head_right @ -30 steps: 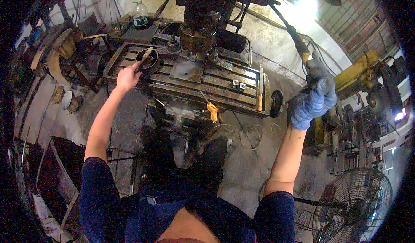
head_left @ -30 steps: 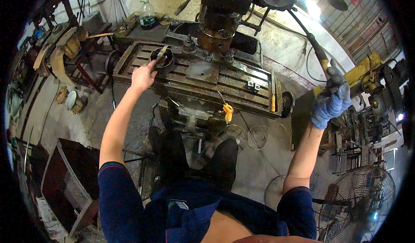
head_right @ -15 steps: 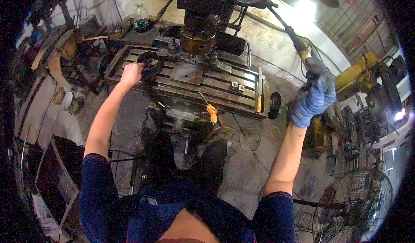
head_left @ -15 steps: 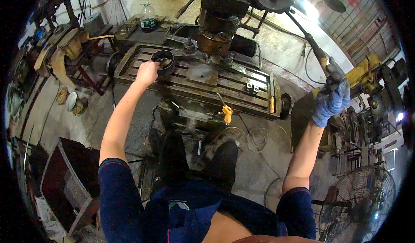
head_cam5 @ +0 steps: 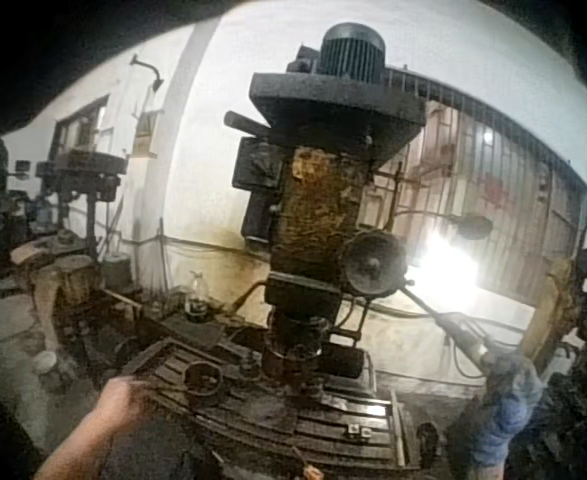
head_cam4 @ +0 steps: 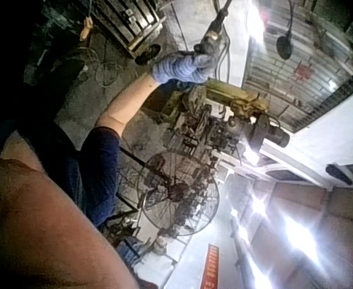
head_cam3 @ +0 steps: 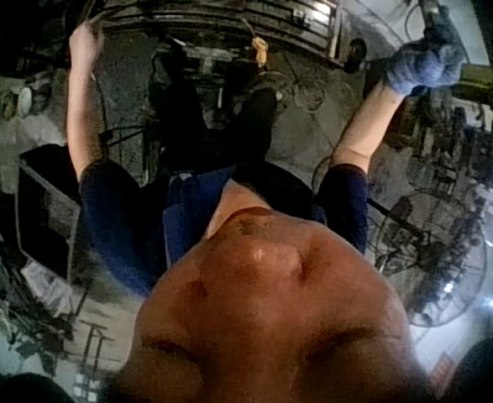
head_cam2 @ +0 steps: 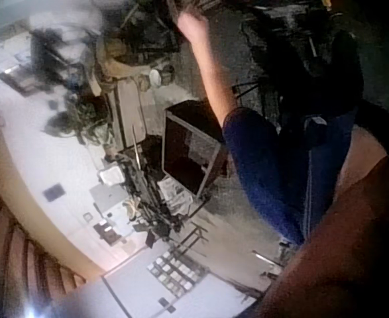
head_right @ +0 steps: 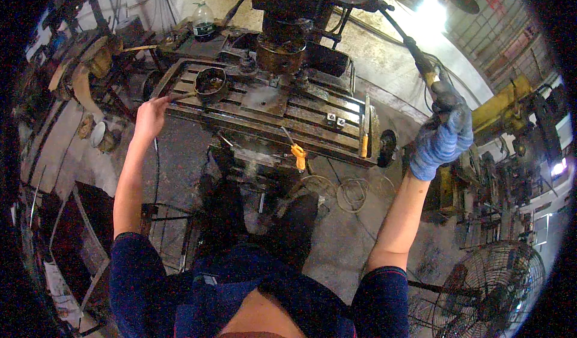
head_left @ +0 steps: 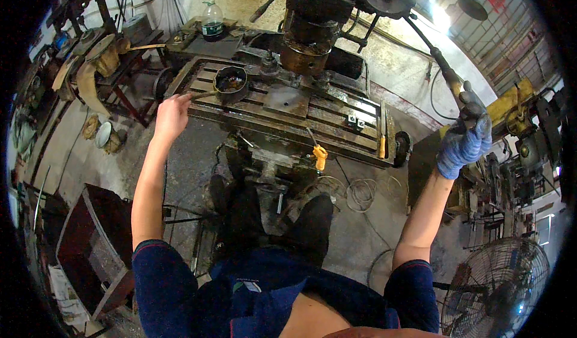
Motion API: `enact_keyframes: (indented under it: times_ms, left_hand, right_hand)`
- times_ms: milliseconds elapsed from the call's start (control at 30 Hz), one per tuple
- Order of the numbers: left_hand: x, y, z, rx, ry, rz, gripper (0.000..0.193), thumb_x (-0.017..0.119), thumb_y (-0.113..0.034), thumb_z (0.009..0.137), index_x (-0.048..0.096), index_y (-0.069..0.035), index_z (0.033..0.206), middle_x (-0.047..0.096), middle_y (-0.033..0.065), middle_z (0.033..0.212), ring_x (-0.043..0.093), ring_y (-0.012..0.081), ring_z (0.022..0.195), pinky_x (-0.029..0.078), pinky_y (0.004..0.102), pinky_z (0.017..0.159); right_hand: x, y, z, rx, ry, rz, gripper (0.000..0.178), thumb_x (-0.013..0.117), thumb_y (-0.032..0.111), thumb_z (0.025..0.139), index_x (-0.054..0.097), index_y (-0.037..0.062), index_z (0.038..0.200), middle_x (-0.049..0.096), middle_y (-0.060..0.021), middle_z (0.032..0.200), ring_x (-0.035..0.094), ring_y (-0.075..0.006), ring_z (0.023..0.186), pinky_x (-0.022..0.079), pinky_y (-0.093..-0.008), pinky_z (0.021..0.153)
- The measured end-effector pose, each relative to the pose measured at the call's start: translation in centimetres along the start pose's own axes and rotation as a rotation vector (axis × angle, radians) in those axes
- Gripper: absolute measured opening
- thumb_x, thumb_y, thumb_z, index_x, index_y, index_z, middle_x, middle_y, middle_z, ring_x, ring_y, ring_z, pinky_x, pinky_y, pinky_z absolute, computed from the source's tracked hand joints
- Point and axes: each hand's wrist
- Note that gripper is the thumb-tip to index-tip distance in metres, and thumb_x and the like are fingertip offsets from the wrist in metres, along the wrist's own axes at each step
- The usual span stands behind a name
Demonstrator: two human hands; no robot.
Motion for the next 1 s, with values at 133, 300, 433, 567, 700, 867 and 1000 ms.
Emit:
enact_keyframes:
  times_ms: [133, 300, 433, 567, 700, 867, 1000]
  left_hand:
    - [0.2, -3.1, 0.2, -0.468, 0.101, -0.585, 0.021, 0.051, -0.011, 0.086, 0.061, 0.003, 0.098, 0.059, 0.0092, 0.063, 0.058, 0.0170, 0.052, 0.045, 0.0309, 0.048]
    - [7.8, -7.0, 3.0, -0.424, 0.116, -0.903, 0.025, 0.046, -0.014, 0.089, 0.059, 0.004, 0.100, 0.054, 0.0052, 0.055, 0.053, 0.0118, 0.044, 0.044, 0.0261, 0.042]
    - [13.7, -9.7, 6.2, -0.513, 0.041, -0.953, 0.026, 0.047, -0.015, 0.089, 0.059, 0.004, 0.101, 0.060, 0.0110, 0.062, 0.059, 0.0157, 0.048, 0.045, 0.0276, 0.043]
    - [18.7, -10.6, 7.6, -0.389, -0.144, -0.697, 0.024, 0.050, -0.017, 0.085, 0.061, 0.003, 0.094, 0.062, 0.0174, 0.065, 0.062, 0.0254, 0.052, 0.047, 0.0361, 0.058]
    - [18.7, -13.1, 7.0, -0.492, 0.008, -0.818, 0.024, 0.049, -0.015, 0.085, 0.060, 0.003, 0.096, 0.061, 0.0159, 0.062, 0.061, 0.0226, 0.048, 0.047, 0.0340, 0.054]
    - [17.8, -13.1, 6.3, -0.416, 0.045, -0.824, 0.024, 0.048, -0.013, 0.085, 0.060, 0.005, 0.096, 0.061, 0.0153, 0.061, 0.060, 0.0196, 0.045, 0.046, 0.0316, 0.048]
    - [17.8, -12.1, 5.8, -0.376, 0.028, -0.848, 0.024, 0.048, -0.012, 0.086, 0.059, 0.006, 0.097, 0.060, 0.0127, 0.059, 0.059, 0.0178, 0.044, 0.046, 0.0297, 0.045]
  right_hand:
    - [0.5, 0.4, -0.1, 0.014, -0.021, -0.044, 0.035, 0.055, 0.031, 0.082, 0.062, -0.0028, 0.084, 0.064, -0.0140, 0.086, 0.056, -0.0172, 0.073, 0.041, -0.0262, 0.065]
    - [0.0, -0.1, 0.3, 0.026, -0.044, -0.074, 0.036, 0.056, 0.032, 0.081, 0.063, -0.0033, 0.083, 0.064, -0.0137, 0.085, 0.059, -0.0195, 0.076, 0.045, -0.0285, 0.068]
    - [0.2, 0.0, -1.5, 0.068, -0.064, -0.017, 0.030, 0.052, 0.026, 0.084, 0.059, -0.0032, 0.081, 0.061, -0.0140, 0.082, 0.058, -0.0263, 0.088, 0.042, -0.0401, 0.087]
    - [0.5, 0.7, -1.3, 0.108, -0.080, -0.150, 0.030, 0.051, 0.026, 0.084, 0.059, -0.0023, 0.081, 0.058, -0.0101, 0.076, 0.058, -0.0265, 0.085, 0.042, -0.0381, 0.079]
    - [0.5, 0.2, -1.7, 0.084, -0.109, -0.074, 0.029, 0.048, 0.025, 0.085, 0.059, -0.0022, 0.080, 0.058, -0.0113, 0.076, 0.057, -0.0287, 0.085, 0.040, -0.0434, 0.087]
    - [-0.1, -0.4, -2.3, 0.029, -0.010, 0.041, 0.030, 0.048, 0.025, 0.085, 0.059, -0.0023, 0.078, 0.060, -0.0154, 0.081, 0.057, -0.0312, 0.086, 0.035, -0.0480, 0.095]
    - [0.9, -0.4, -2.7, 0.001, -0.039, 0.078, 0.030, 0.048, 0.024, 0.085, 0.057, -0.0021, 0.071, 0.058, -0.0138, 0.072, 0.056, -0.0245, 0.077, 0.032, -0.0549, 0.096]
Point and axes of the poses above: each hand's wrist, its own z-axis towards the middle knuckle, its own x-axis out of the palm, y = z × x
